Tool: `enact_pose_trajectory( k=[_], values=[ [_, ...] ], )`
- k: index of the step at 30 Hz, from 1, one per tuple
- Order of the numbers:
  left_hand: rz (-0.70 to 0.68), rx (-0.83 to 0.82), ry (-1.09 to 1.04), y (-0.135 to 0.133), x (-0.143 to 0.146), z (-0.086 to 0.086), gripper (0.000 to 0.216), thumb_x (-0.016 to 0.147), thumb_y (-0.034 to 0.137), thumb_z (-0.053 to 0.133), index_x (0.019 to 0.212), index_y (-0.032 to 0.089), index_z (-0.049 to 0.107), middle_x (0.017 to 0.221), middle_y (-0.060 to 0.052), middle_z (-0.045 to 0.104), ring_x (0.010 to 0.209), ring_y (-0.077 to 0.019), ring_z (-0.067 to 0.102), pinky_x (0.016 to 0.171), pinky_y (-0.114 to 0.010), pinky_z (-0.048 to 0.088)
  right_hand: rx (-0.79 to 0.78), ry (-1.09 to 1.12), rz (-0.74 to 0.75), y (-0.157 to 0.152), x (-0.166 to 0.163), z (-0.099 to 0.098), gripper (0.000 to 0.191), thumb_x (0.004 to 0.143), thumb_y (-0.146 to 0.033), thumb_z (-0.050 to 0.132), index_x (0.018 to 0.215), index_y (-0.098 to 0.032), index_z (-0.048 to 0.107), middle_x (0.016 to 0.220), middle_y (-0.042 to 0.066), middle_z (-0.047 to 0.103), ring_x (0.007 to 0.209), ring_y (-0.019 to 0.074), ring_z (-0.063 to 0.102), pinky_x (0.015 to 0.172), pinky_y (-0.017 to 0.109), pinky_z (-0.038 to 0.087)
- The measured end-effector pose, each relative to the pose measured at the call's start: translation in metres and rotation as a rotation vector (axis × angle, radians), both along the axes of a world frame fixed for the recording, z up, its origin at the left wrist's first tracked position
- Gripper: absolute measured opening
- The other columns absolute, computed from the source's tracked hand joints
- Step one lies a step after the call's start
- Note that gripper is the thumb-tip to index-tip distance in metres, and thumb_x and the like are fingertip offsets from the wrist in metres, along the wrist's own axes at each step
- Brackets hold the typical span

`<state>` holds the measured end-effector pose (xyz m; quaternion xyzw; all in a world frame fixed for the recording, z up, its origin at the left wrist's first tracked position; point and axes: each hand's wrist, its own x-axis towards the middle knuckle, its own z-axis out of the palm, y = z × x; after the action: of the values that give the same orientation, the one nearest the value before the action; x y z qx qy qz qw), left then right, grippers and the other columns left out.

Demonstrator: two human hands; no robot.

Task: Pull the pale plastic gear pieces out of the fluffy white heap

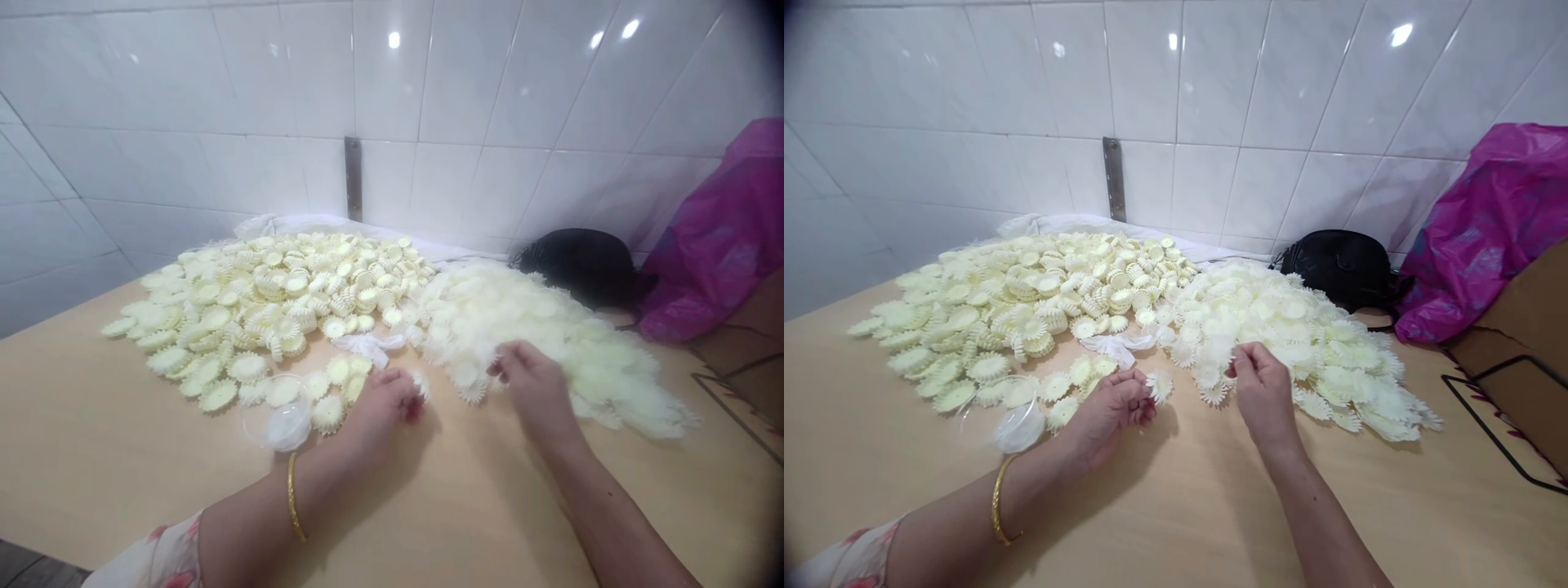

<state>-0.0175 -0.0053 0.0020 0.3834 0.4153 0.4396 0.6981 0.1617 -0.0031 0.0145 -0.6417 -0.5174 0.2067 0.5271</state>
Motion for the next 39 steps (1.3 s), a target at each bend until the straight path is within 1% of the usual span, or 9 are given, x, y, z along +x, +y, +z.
enact_pose_trajectory(
  k=[4,7,11,16,22,26,32,36,39],
  values=[
    [-0.023,-0.065,-0.129,0.0,0.002,0.005,0.004,0.059,0.01,0.055,0.059,0.014,0.055,0.065,-0.003,0.057,0.061,-0.0121,0.053,0.06,-0.026,0.042,-0.095,0.263,0.311,-0.005,-0.013,0.002,0.025,0.072,-0.039,0.056,0.057,-0.019,0.053,0.055,0.001,0.054,0.055,0.0138,0.048,0.057,0.027,0.039],
    [-0.074,-0.072,-0.221,0.0,0.0,0.007,0.009,0.061,0.012,0.056,0.069,0.013,0.059,0.077,-0.007,0.061,0.074,-0.0165,0.057,0.065,-0.029,0.045,-0.123,0.321,0.401,-0.007,-0.02,-0.002,0.026,0.072,-0.04,0.058,0.057,-0.018,0.055,0.055,0.0,0.054,0.055,0.0127,0.048,0.057,0.026,0.038],
    [-0.119,-0.091,-0.251,0.0,-0.002,0.007,0.005,0.059,0.01,0.054,0.059,0.014,0.05,0.073,-0.005,0.059,0.072,-0.0173,0.059,0.057,-0.025,0.042,-0.161,0.288,0.429,-0.008,-0.022,-0.006,0.025,0.074,-0.037,0.057,0.058,-0.018,0.055,0.055,-0.001,0.053,0.056,0.0124,0.048,0.058,0.025,0.038],
    [-0.078,-0.083,-0.152,-0.001,-0.001,0.007,0.014,0.058,0.007,0.053,0.066,0.016,0.046,0.061,0.0,0.055,0.055,-0.0116,0.056,0.047,-0.02,0.034,-0.181,0.188,0.396,-0.009,-0.023,-0.005,0.024,0.078,-0.036,0.052,0.061,-0.018,0.053,0.058,-0.001,0.053,0.06,0.0136,0.049,0.06,0.026,0.039],
    [0.071,-0.109,-0.056,0.003,-0.002,0.003,0.042,0.059,0.004,0.06,0.096,0.018,0.045,0.063,0.001,0.055,0.055,-0.0117,0.056,0.052,-0.022,0.039,-0.081,-0.252,0.196,-0.005,-0.017,-0.014,0.017,0.079,-0.029,0.048,0.07,-0.018,0.058,0.067,0.003,0.058,0.065,0.0178,0.052,0.062,0.03,0.038],
    [0.059,-0.101,-0.059,0.004,-0.001,-0.001,0.041,0.06,0.007,0.066,0.095,0.015,0.046,0.064,0.001,0.054,0.055,-0.0101,0.055,0.06,-0.025,0.043,0.003,-0.279,0.119,-0.005,-0.016,-0.016,0.018,0.08,-0.03,0.047,0.078,-0.018,0.06,0.072,0.004,0.059,0.067,0.0185,0.053,0.062,0.03,0.04],
    [0.023,-0.009,0.002,0.001,0.001,-0.001,0.038,0.059,0.008,0.068,0.089,0.017,0.045,0.062,0.004,0.05,0.052,-0.0114,0.055,0.056,-0.027,0.043,-0.062,-0.109,0.322,-0.014,-0.028,-0.006,0.026,0.083,-0.039,0.047,0.07,-0.018,0.058,0.058,-0.001,0.052,0.057,0.0143,0.049,0.053,0.025,0.038],
    [-0.019,0.043,0.001,-0.001,0.002,0.0,0.035,0.059,0.01,0.067,0.087,0.018,0.046,0.059,0.007,0.043,0.049,-0.0099,0.051,0.053,-0.028,0.042,-0.132,0.024,0.495,-0.018,-0.034,-0.004,0.032,0.082,-0.045,0.047,0.074,-0.018,0.061,0.061,0.0,0.055,0.055,0.0138,0.051,0.05,0.024,0.039],
    [-0.026,0.102,0.037,-0.002,0.003,-0.002,0.036,0.06,0.011,0.066,0.089,0.018,0.047,0.06,0.007,0.042,0.049,-0.0074,0.047,0.051,-0.025,0.038,-0.177,0.108,0.606,-0.019,-0.037,-0.004,0.028,0.08,-0.043,0.052,0.076,-0.017,0.064,0.066,0.002,0.062,0.061,0.0162,0.057,0.056,0.026,0.043]
  ],
)
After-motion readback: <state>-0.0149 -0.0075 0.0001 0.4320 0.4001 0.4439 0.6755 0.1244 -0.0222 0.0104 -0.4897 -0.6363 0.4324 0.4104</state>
